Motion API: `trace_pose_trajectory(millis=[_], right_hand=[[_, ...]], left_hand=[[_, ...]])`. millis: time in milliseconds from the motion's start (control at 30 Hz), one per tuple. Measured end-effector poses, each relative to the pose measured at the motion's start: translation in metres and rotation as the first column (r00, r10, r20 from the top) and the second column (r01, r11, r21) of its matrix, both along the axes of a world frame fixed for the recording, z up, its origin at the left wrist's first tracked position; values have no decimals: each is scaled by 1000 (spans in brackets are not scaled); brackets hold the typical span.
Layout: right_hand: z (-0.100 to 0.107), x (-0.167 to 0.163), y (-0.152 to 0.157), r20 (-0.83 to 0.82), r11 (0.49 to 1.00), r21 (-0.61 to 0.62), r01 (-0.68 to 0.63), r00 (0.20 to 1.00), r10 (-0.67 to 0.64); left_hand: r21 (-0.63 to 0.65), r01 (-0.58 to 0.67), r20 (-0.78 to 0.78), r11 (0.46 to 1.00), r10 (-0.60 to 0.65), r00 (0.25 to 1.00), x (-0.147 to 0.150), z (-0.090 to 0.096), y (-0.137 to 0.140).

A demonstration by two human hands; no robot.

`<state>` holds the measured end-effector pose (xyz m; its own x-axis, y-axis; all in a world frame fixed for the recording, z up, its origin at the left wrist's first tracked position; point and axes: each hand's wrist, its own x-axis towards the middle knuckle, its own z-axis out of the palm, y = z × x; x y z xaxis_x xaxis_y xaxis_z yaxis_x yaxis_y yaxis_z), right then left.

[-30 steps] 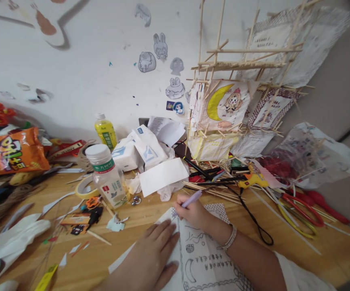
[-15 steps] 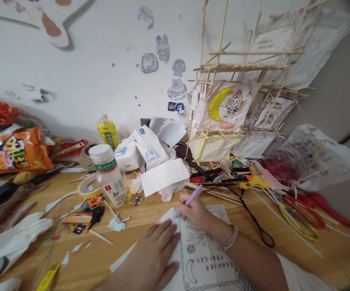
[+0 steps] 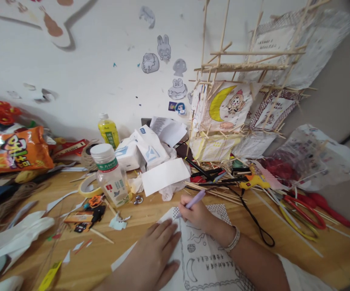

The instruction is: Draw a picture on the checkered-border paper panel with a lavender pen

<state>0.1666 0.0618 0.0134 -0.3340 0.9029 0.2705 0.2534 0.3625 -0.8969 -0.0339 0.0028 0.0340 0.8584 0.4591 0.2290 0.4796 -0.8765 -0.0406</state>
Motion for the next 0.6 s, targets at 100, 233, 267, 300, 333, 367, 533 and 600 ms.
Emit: trace_pose_trajectory(millis=[100, 233, 267, 300, 333, 367, 533, 600], right_hand=[[-1, 0, 0, 0, 1000, -23, -9, 1000, 9], [-5, 2, 1, 8, 1000, -14, -3, 1000, 3], [-5, 2, 2, 4, 1000, -22, -3, 1000, 3], [-6, 2, 1, 0, 1000, -30, -1, 1000, 1], [-5, 2, 1, -2, 999, -38, -1, 1000, 1], [-5, 2, 1, -2, 999, -41, 0, 1000, 0], [-2, 2, 0, 14, 1000, -30, -1, 1000, 2], [-3, 2, 1, 14, 1000, -28, 5, 1000, -5]], left_hand=[[1, -6, -25, 1000, 6, 1000, 1, 1, -1], [-3, -3, -33, 1000, 3, 999, 1, 2, -1], [-5, -1, -26, 1000, 1, 1000, 1, 2, -1], [-9, -2, -19, 1000, 2, 1000, 1, 2, 0], [-13, 1, -12, 1000, -1, 1000, 1, 1, 1], [-15, 0, -3, 1000, 0, 1000, 1, 0, 1], [-34, -10, -3, 999, 10, 1000, 0, -4, 1], [-45, -14, -9, 999, 13, 1000, 0, -4, 0]])
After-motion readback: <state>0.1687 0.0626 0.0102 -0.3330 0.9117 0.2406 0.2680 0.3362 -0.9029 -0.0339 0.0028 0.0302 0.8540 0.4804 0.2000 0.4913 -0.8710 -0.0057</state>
